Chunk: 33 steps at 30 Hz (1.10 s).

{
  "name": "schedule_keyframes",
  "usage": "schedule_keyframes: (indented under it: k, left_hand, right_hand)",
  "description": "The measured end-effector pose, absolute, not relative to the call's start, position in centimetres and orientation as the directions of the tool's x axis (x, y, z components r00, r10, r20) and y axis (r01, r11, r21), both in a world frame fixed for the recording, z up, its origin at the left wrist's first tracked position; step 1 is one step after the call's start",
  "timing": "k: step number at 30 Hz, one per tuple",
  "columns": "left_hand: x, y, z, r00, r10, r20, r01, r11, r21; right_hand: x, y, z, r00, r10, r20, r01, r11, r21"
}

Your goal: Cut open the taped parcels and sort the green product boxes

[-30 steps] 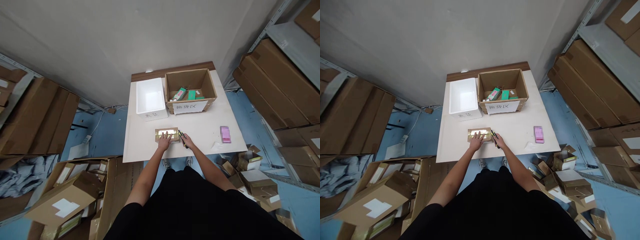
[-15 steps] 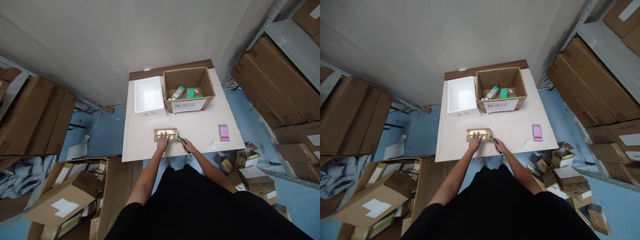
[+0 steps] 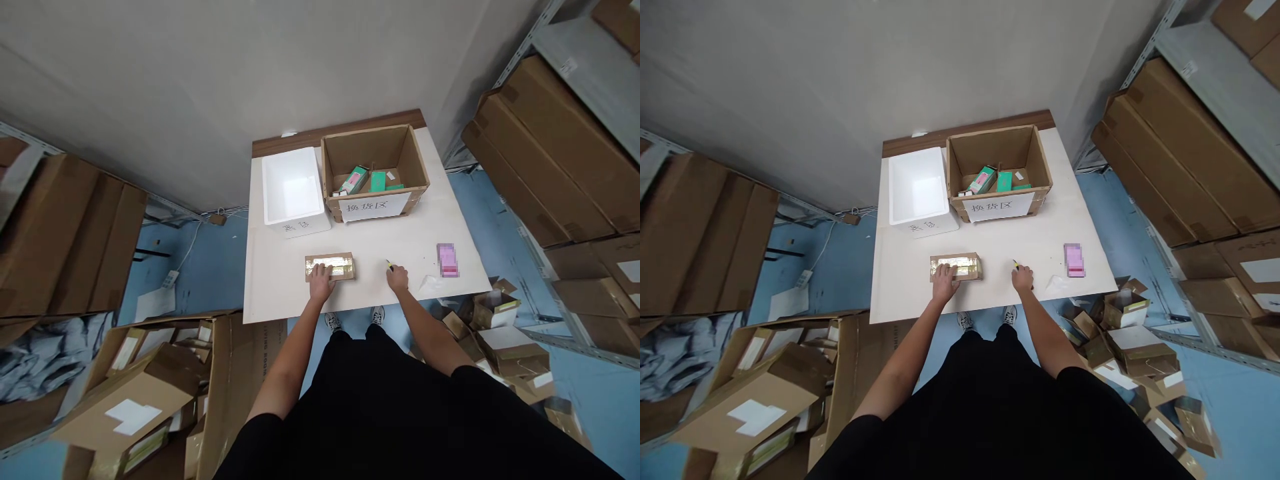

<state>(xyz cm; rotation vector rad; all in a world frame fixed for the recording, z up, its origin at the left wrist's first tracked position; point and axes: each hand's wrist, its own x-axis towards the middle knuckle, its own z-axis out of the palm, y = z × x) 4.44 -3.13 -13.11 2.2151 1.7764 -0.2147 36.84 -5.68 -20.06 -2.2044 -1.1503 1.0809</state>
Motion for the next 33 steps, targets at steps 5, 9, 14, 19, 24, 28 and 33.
schedule_keyframes:
  k: [5, 9, 14, 19, 24, 28, 33]
  left_hand:
    - [4.2, -2.6, -12.2, 0.182, 0.928, -0.324, 0.982, -0.155, 0.106]
    - [3.8, -1.9, -11.7, 0.190, 0.918, -0.349, 0.979, -0.149, 0.140]
    - [1.3, 1.0, -11.4, 0.141, 0.942, -0.305, 0.981, -0.092, 0.170]
    - [0.0, 1.4, -11.9, 0.080, 0.918, -0.389, 0.991, -0.030, 0.134]
    - [1.2, -1.2, -12.4, -0.096, 0.928, -0.361, 0.989, 0.130, 0.071]
    - [1.9, -2.0, -12.4, -0.076, 0.915, -0.397, 0.990, 0.117, 0.080]
    - [1.6, -2.2, -12.1, -0.005, 0.904, -0.428, 0.992, 0.060, 0.115]
  right_hand:
    - [28.2, -4.3, -19.2, 0.134, 0.867, -0.481, 0.464, -0.484, -0.742]
    - [22.8, -2.8, -18.9, 0.166, 0.830, -0.532, 0.506, -0.535, -0.677]
    - [22.1, -0.9, -19.0, 0.175, 0.831, -0.528, 0.596, -0.516, -0.615]
    - [21.6, 1.5, -18.5, 0.136, 0.861, -0.491, 0.578, -0.471, -0.666]
    - [20.3, 4.1, -17.4, 0.144, 0.886, -0.441, 0.563, -0.439, -0.700]
    - [19.0, 3.2, -16.6, 0.251, 0.905, -0.343, 0.633, -0.421, -0.650]
    - [16.2, -1.1, -16.3, 0.272, 0.904, -0.329, 0.650, -0.425, -0.630]
